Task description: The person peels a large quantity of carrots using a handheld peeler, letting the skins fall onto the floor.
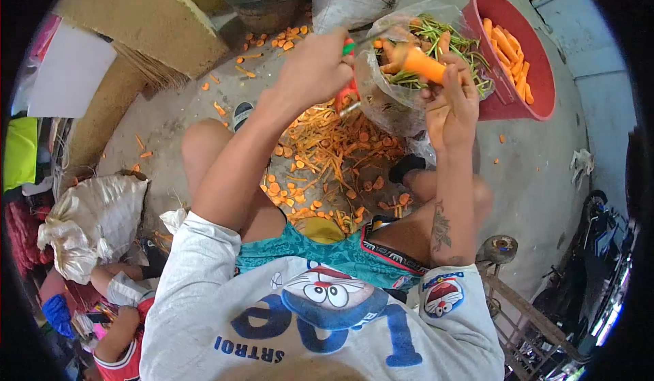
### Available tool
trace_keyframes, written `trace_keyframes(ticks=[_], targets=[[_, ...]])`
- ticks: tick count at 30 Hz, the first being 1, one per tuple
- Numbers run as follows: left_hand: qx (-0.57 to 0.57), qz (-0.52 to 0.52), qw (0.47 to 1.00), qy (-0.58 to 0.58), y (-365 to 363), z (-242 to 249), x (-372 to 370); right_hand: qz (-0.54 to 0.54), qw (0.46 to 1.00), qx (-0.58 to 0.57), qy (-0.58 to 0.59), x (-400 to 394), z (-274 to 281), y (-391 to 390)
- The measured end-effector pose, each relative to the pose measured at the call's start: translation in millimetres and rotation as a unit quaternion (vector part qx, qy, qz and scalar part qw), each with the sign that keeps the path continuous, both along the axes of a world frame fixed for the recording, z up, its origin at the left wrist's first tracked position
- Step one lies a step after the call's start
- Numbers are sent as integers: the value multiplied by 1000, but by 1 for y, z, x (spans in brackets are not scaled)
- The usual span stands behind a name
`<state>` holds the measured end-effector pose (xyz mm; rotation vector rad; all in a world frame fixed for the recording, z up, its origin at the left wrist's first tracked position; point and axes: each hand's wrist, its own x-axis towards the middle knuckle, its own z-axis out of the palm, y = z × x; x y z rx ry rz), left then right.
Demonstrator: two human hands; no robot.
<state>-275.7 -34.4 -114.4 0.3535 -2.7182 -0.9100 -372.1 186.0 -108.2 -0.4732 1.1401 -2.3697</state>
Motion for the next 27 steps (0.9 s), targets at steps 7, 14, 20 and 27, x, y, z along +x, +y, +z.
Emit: trace_keyframes(ticks=[7,14,20,27], targets=[[2,4,997,72,21,17,4,-36,998,55,-1,12,-13,-17],[3,-35,992,-120,-2,-4,-8,3,999,-15,42,15,-22,-15],[21,-28,999,-28,-6,18,0,-124,990,-63,-31,-62,14,21],[110,-64,989,74,-30,94,-3,-100,972,-136,-163,-141,69,79]])
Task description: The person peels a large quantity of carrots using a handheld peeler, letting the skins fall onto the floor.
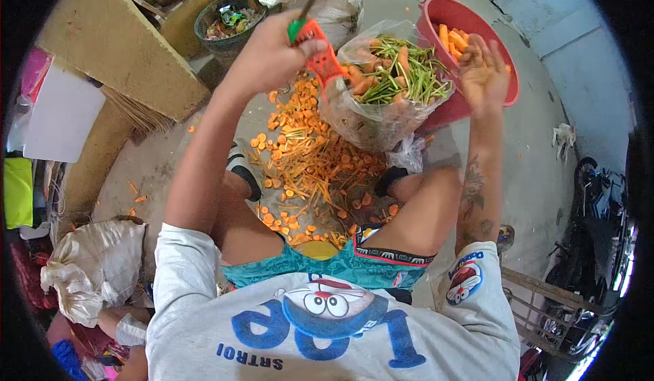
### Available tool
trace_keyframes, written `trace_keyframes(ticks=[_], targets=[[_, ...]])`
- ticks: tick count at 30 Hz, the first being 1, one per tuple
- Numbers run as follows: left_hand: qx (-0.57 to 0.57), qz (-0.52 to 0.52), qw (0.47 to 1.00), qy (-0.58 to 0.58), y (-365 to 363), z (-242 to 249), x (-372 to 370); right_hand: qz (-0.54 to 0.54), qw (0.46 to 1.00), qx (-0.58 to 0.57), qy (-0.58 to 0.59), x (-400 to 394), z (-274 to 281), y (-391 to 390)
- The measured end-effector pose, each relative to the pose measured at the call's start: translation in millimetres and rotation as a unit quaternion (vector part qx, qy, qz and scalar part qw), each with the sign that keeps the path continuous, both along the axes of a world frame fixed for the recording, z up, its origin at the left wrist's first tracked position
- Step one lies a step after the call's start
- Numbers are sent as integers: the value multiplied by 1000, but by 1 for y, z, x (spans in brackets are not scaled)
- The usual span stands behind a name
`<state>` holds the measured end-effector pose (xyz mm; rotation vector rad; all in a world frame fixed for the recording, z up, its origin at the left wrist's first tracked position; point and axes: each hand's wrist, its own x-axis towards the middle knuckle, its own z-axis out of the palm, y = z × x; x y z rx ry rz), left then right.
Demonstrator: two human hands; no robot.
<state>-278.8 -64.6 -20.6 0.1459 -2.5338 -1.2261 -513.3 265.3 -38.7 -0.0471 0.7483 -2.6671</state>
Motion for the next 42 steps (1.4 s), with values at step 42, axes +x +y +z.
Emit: trace_keyframes(ticks=[42], targets=[[-260,2,961,-95,31,-76,-20,-8,989,55,-140,134,-86,-97]])
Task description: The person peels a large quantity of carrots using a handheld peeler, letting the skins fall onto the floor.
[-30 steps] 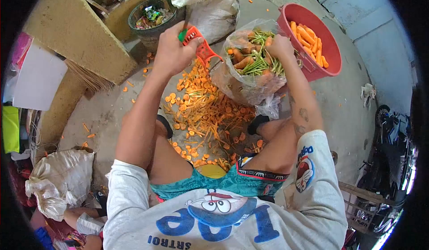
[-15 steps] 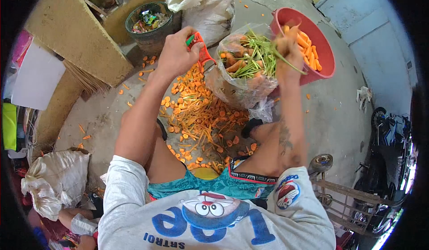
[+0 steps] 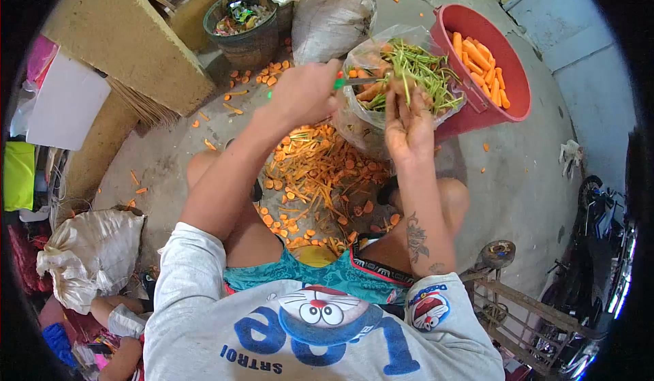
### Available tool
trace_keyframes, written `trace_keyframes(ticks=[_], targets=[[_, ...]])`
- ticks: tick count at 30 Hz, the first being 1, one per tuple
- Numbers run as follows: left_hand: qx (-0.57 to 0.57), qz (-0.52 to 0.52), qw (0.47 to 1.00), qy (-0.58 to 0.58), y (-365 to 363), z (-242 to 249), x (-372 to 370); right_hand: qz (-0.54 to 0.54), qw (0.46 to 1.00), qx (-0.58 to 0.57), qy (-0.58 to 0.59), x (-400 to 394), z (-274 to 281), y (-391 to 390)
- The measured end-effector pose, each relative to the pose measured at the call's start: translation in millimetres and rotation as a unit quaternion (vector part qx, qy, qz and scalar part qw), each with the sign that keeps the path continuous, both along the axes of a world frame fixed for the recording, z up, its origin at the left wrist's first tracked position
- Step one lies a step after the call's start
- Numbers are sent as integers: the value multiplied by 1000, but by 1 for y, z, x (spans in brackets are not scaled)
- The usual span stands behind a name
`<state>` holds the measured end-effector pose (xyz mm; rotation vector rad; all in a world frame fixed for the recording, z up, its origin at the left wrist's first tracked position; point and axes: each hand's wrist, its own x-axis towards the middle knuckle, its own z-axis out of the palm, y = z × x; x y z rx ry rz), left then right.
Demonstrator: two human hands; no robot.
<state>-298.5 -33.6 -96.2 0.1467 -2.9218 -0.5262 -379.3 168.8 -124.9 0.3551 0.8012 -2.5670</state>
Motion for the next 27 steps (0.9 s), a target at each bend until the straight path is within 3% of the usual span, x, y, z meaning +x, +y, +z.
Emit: trace_keyframes(ticks=[2,6,11,13,17,20,23,27], targets=[[19,5,997,71,18,-1,-5,-4,1000,9,20,8,-5,-9],[26,18,996,82,19,2,-15,27,999,26,16,28,2,-22],[37,93,994,-35,-8,-14,-18,92,994,-7,66,18,-3,-16],[40,79,996,7,7,0,-11,31,998,25,51,18,2,-15],[32,15,997,76,30,0,-5,46,998,30,43,20,-19,-13],[8,64,998,24,-7,-33,-21,76,995,30,57,34,4,-15],[42,80,995,45,3,1,-8,71,994,31,73,26,7,-15],[48,40,995,83,26,-3,-3,56,997,51,33,23,-3,-15]])
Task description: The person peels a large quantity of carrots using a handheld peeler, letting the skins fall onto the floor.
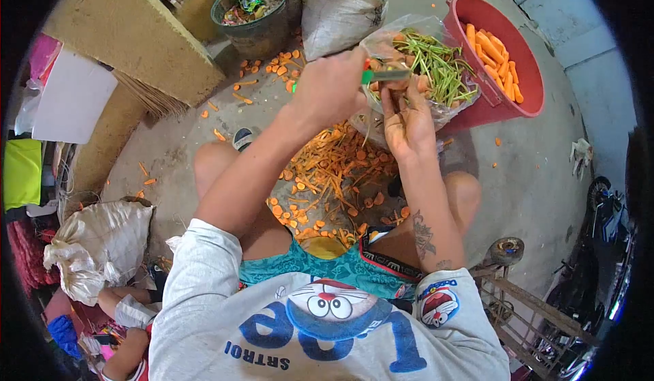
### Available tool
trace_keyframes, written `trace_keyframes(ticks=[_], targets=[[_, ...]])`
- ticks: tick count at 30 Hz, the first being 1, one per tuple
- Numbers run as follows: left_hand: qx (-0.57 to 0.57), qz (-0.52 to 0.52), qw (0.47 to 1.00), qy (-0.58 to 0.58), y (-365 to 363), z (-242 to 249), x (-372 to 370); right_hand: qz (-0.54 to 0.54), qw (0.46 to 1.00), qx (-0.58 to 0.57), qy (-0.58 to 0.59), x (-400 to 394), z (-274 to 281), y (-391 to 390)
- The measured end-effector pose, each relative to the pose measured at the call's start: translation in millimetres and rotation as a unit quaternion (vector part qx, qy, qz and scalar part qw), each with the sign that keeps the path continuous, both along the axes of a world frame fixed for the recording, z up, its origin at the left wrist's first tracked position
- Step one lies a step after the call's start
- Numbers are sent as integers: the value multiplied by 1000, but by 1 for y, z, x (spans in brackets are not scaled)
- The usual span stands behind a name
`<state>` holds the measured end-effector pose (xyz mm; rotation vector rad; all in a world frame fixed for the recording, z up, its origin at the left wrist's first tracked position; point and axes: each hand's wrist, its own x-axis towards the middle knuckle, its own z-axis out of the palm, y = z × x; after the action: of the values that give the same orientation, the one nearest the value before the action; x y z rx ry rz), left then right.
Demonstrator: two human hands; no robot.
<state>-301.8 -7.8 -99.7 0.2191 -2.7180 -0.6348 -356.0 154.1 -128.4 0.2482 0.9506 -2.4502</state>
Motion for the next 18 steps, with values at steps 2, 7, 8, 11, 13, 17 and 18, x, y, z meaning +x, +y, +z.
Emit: trace_keyframes(ticks=[2,7,8,11,13,17,18], targets=[[7,-8,1000,7,0,-6,-4,21,1000,-7,8,5,2,-1],[11,49,997,-54,-36,-5,-9,59,995,42,76,11,22,-1],[39,44,998,-36,-36,1,-6,55,995,40,75,7,18,2],[41,19,999,-21,-35,7,3,71,912,244,323,-6,6,10],[50,17,998,-29,-30,9,9,70,860,326,386,-1,10,12],[69,-70,994,-45,-24,12,12,31,751,422,507,8,19,12],[81,-109,989,-50,-24,9,12,20,727,423,541,11,20,13]])
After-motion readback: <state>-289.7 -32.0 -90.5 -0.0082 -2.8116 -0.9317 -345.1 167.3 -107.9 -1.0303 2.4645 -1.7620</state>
